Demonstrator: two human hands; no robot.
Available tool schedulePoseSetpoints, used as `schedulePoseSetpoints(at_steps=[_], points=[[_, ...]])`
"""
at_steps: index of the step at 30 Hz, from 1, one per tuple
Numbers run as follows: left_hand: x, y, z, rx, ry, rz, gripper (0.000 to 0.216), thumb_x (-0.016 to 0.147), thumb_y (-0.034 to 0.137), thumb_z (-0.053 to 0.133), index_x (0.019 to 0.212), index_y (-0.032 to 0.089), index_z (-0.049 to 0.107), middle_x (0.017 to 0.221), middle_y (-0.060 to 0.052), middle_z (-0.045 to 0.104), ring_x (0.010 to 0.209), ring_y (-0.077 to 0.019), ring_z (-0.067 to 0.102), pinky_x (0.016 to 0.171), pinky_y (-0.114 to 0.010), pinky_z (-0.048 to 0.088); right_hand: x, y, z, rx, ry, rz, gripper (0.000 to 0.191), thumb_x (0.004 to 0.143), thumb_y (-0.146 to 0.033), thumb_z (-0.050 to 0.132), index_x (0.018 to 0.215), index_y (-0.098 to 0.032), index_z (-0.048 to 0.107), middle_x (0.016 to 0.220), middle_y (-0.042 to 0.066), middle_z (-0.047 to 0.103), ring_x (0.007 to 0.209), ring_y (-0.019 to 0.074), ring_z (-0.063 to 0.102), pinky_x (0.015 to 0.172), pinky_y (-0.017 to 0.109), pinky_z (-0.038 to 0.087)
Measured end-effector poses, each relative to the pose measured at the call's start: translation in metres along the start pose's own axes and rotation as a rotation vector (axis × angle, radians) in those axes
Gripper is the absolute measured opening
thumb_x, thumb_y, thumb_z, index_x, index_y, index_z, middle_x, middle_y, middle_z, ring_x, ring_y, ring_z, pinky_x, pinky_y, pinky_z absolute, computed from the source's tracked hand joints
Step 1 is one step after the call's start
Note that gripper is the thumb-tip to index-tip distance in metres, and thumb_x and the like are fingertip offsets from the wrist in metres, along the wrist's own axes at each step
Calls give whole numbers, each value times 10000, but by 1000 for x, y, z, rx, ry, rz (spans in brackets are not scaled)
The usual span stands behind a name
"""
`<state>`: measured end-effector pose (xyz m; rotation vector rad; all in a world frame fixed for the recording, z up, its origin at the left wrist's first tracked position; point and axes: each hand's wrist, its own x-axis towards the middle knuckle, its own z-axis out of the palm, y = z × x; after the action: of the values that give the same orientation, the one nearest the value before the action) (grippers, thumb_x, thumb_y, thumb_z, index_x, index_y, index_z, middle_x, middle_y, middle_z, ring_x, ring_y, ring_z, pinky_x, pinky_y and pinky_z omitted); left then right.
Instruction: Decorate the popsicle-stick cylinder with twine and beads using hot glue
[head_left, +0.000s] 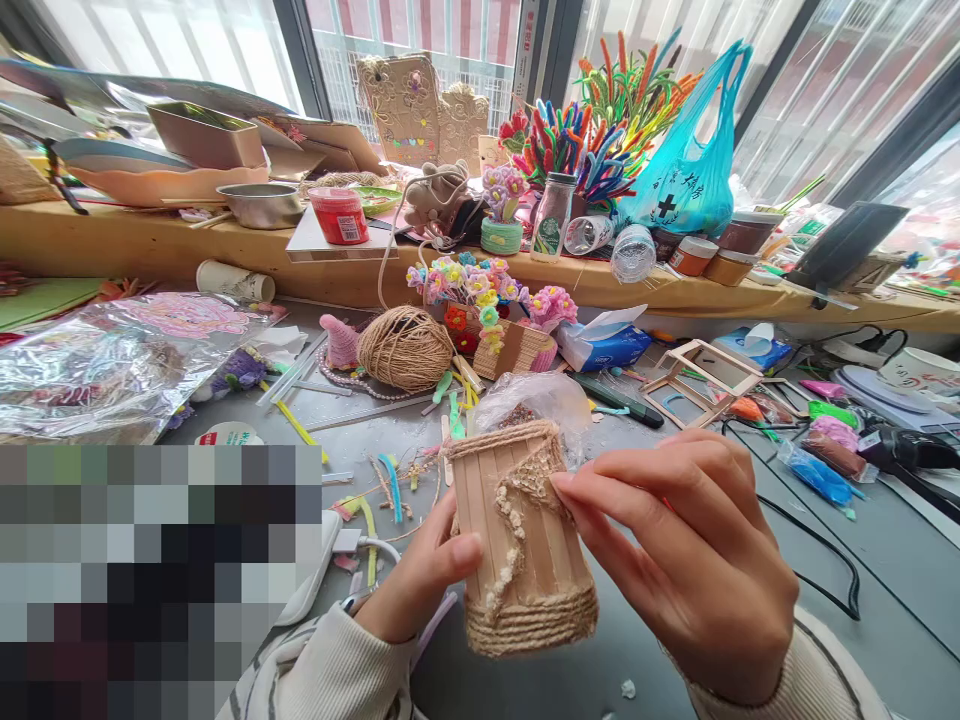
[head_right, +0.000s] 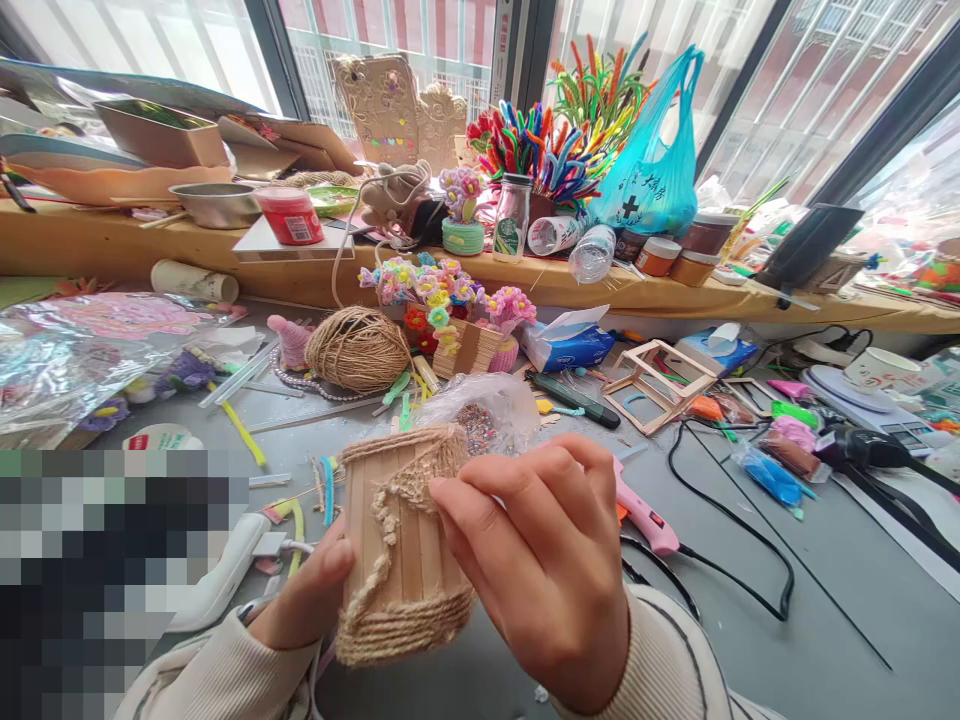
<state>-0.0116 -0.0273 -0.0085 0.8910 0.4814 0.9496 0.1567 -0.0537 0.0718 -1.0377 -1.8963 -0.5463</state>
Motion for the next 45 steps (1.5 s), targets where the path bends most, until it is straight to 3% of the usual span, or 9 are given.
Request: schedulePoseSetpoints(at_steps=[7, 12, 19, 31, 36, 41, 45], points=[[1, 3, 1, 24, -36, 8, 714, 658, 519, 676, 1278, 218, 491, 1261, -105, 578, 1247, -385, 414, 1028, -523, 305, 1, 0, -1, 13, 2, -11, 60, 776, -125, 632, 788, -143, 688, 735, 35, 674, 691, 134, 519, 709, 351, 404], [0, 1, 0, 14, -32, 15, 597, 657, 510, 684, 1197, 283, 567, 1194, -52, 625, 1234, -351, 441, 1049, -497, 275, 2, -1, -1, 24, 4, -14, 64, 780, -124, 629, 767, -134, 691, 744, 41, 676, 694, 131, 512, 708, 356, 400], [0, 1, 2, -7, -30, 10, 621, 643, 521, 693, 1213, 317, 555, 1167, -27, 639, 1205, -332, 470, 1054, -503, 267, 2, 0, -1, 29, 0, -18, 62, 768, -112, 640, 787, -130, 696, 753, 44, 676, 705, 135, 514, 706, 363, 403], [1, 3, 4, 5, -29, 20, 568, 653, 522, 682, 1144, 249, 599, 1132, -66, 648, 1175, -342, 500, 1006, -481, 344, 0, 1, -3, 42, -1, -23, 109, 735, -81, 662, 811, -156, 687, 791, 29, 672, 720, 136, 508, 722, 357, 409], [0, 3, 4, -4, -16, 21, 665, 632, 526, 693, 1212, 237, 542, 1155, -85, 635, 1148, -343, 519, 981, -482, 372, 1, 4, -4, 12, 30, -55, 106, 798, -192, 612, 872, -162, 683, 822, 52, 638, 778, 155, 507, 782, 336, 417], [-1, 0, 1, 19, 55, 60, 712, 628, 508, 700, 1263, 266, 489, 1165, -69, 636, 1107, -334, 545, 927, -454, 418, -4, 6, 6, -23, 50, -92, 351, 899, -396, 412, 958, -172, 676, 1001, 92, 625, 909, 201, 467, 822, 352, 406], [-1, -1, 1, 38, 75, 85, 688, 610, 495, 723, 1225, 255, 528, 1136, -64, 651, 1058, -327, 571, 876, -427, 448, -8, 4, 14, -46, 76, -107, 437, 905, -466, 344, 988, -196, 677, 1069, 87, 613, 964, 208, 445, 869, 362, 404]])
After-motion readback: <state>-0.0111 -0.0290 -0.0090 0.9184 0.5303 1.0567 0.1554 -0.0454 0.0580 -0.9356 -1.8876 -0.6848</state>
